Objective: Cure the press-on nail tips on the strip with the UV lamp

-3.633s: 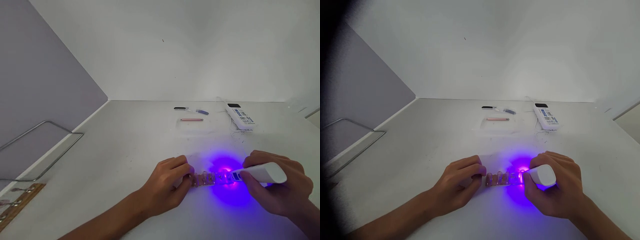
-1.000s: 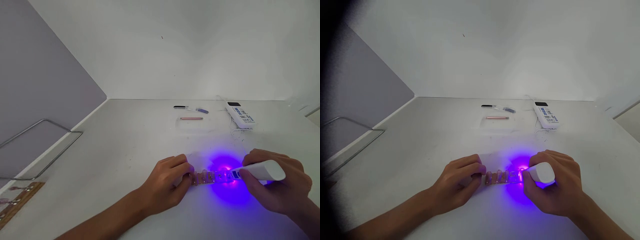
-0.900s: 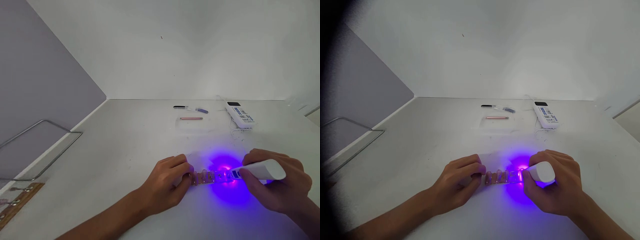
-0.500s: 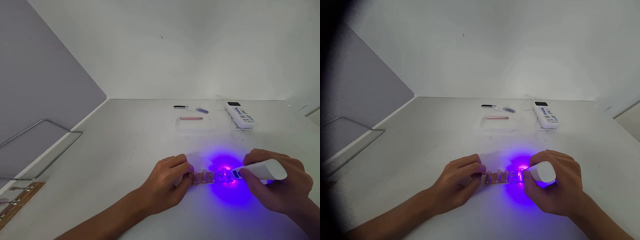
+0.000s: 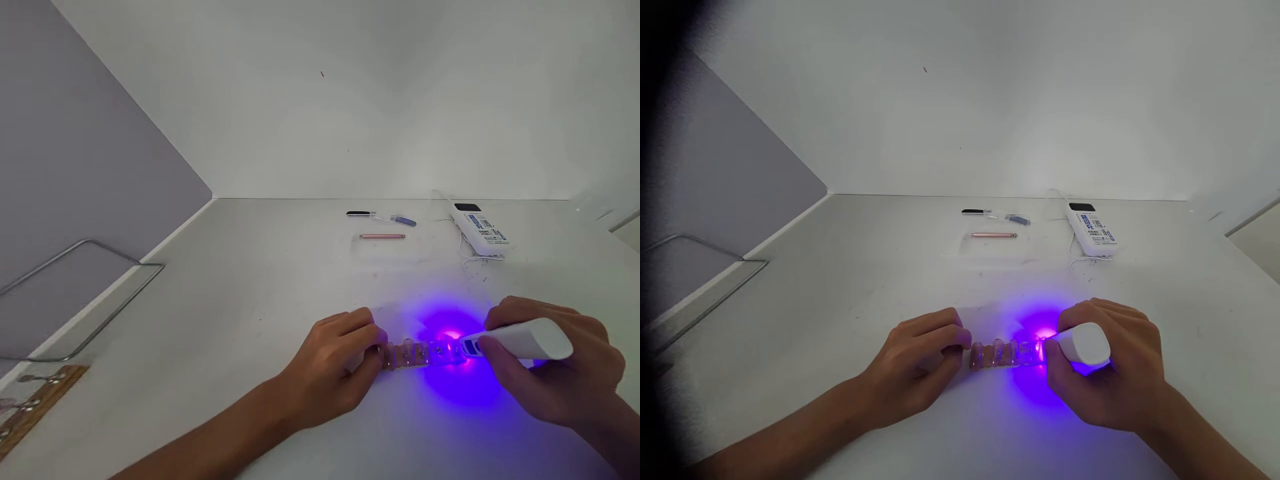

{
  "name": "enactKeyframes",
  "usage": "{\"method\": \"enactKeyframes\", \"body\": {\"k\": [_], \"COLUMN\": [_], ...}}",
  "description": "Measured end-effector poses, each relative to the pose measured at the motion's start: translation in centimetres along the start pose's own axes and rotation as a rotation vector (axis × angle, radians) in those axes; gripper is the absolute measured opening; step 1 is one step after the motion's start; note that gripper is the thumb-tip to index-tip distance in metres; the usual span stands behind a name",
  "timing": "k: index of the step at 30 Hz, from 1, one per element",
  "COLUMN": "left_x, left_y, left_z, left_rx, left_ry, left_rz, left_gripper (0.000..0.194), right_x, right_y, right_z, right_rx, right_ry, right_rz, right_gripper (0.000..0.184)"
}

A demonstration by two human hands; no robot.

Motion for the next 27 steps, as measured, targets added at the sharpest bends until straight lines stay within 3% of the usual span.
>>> {"method": "enactKeyframes", "body": {"k": [6, 11, 17, 27], "left_x": [-0.1, 0.0, -0.1, 0.0], "left_y": [0.2, 0.0, 0.2, 0.1], "left_z": [-0.2, 0.0, -0.2, 0.0], "left_rx": [0.005, -0.004, 0.004, -0.003], "left_ry": [0.009, 0.001, 0.007, 0.011], "left_rz": [0.008, -0.019, 0.002, 0.018], "left_gripper": [0.025, 0.025, 0.026, 0.025], "right_x": [0.3, 0.1, -0.9, -1.3], "right_y": [-0.9, -1.2, -0.2, 0.5], "right_z": [-0.4, 0.4, 1.8, 3.0], "right_rx": [0.057, 0.006, -0.135, -0.432], "right_ry": [-0.056, -0.105, -0.145, -0.228], "right_rz": [0.014, 0.014, -0.095, -0.127], "right_gripper": [0.024, 0.019, 0.013, 0.009]}}
Point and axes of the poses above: each hand's wrist, its own y-axis away from the middle knuckle, its own x-axis out of the back of the hand, z = x × y, the point moved 8 cm from there along -y, towards the middle knuckle, and after that the axes turned 5 degrees about y, right-handed, at the moved point
